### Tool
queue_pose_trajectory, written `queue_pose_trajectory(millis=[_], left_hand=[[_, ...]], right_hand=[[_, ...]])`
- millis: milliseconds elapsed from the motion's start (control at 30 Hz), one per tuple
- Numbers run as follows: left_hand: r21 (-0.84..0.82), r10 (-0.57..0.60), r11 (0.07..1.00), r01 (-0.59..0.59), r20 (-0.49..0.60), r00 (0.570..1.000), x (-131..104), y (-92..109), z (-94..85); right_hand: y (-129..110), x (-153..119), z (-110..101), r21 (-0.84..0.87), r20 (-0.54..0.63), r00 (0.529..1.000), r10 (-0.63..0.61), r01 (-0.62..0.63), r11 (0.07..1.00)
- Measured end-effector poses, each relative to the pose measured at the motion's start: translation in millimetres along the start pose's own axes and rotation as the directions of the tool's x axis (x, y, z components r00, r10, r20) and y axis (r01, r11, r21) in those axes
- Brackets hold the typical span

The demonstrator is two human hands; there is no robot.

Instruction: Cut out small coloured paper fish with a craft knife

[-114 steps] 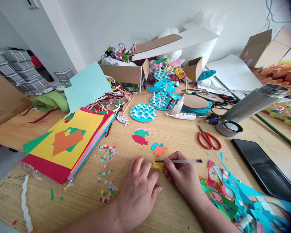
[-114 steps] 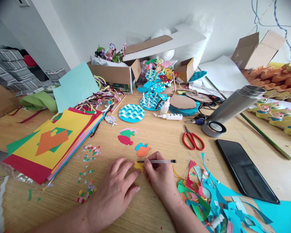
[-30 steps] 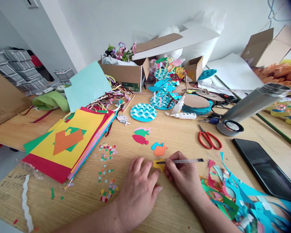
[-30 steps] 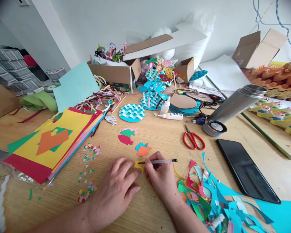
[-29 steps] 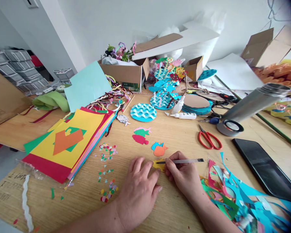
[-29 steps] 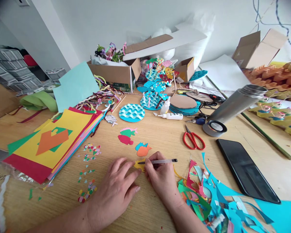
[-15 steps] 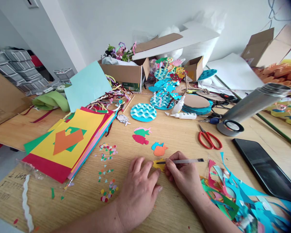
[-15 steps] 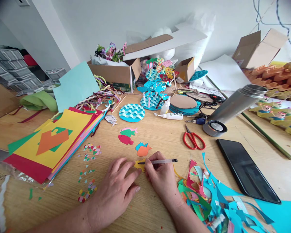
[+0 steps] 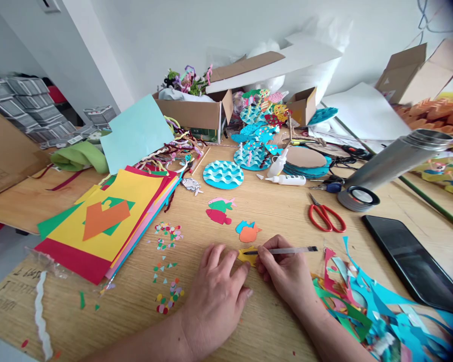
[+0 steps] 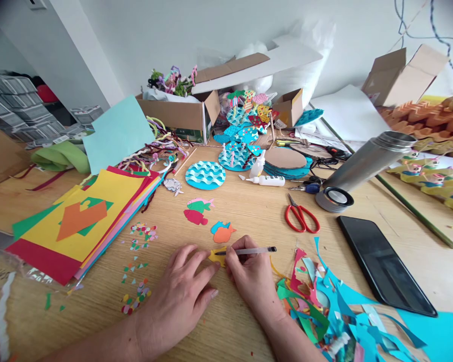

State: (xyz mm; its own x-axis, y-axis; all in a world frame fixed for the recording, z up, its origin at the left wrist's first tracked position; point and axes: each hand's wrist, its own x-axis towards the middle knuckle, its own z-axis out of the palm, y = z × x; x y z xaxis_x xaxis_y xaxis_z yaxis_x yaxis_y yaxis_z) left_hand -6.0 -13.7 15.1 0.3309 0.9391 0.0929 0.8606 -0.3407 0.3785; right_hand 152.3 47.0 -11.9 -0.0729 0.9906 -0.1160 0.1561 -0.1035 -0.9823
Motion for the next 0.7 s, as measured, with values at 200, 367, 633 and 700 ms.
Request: queue_pose_trajectory(millis=[200,367,633,700], left_hand=[[0.006,0.002,1.0,-0.002,-0.007,1.0,-0.2,-0.7,1.4],[0.004,0.002,1.0,-0.002,0.003,1.0,0.3,-0.6,0.7],[-0.005,-0.004,1.0,0.004,0.001,1.0,0.6,-1.3,1.2],[-0.005,-0.003,1.0,0.003,0.002,1.0,0.3,-1.4,1.4]], right_hand=[[3.2,1.0,-1.4,-0.013,0.006,1.0,-0.014,0.014,1.0],[4.1,1.3,-2.0,-0.014,0.014,1.0,-0.003,0.003,1.0],[4.1,1.3,-2.1,-0.01,0.024,1.0,-0.01,0.01,1.0],[4.0,0.9,-2.0,-0.012,0.02,1.0,-0.015,0.016,1.0]])
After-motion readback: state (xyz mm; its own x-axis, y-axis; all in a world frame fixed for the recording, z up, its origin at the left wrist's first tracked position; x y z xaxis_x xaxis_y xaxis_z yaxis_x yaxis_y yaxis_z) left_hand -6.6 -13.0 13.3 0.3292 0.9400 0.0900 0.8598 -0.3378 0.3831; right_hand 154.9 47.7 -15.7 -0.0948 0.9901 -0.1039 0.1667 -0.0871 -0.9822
